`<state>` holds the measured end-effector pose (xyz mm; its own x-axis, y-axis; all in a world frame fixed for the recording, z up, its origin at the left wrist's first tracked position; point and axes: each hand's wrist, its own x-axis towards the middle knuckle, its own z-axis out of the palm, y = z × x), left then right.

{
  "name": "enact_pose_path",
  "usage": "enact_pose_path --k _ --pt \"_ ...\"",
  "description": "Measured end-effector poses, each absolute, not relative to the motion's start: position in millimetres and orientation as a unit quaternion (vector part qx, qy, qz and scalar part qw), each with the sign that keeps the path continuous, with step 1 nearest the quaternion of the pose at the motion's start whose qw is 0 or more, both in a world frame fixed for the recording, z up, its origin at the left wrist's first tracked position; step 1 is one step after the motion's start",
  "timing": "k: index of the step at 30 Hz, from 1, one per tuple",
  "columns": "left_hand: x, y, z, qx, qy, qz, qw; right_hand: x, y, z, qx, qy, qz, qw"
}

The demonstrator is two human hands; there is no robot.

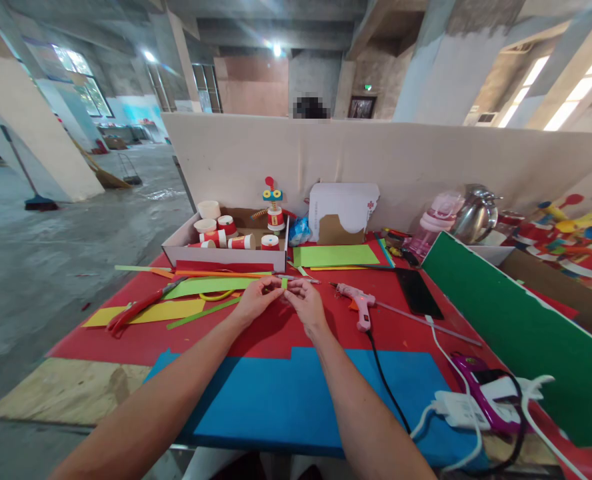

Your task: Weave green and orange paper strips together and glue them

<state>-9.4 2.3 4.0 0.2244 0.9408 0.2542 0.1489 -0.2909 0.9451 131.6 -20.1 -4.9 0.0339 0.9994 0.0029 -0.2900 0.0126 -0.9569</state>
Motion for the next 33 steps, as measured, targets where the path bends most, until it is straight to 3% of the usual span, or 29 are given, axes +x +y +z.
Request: enact_pose_path --k 10,17,22,28,33 --pt "-11.5 4.2 1.6 0.666 0.403 0.463 0.424 129.6 -23.2 -0.2 -0.432 -0.412 0.564 0.571" --pt "-18.5 3.0 7.6 0.821 0.33 0.409 0.225 132.8 -25.1 4.6 -0.421 -0.372 0.604 0.566" --pt "-18.4 4.7 4.3 0.846 0.312 0.401 0.159 137.2 -23.1 4.2 -0.392 -0.345 0.642 0.561" --pt "-19.5 -0.3 9.1 0.837 0.292 0.427 0.178 137.9 -21.7 4.3 -0.374 -0.333 0.652 0.569" --pt "-20.3 -2.8 14.5 0.769 0.336 0.46 0.29 136.8 -21.1 5.1 -0.39 -0.343 0.618 0.591"
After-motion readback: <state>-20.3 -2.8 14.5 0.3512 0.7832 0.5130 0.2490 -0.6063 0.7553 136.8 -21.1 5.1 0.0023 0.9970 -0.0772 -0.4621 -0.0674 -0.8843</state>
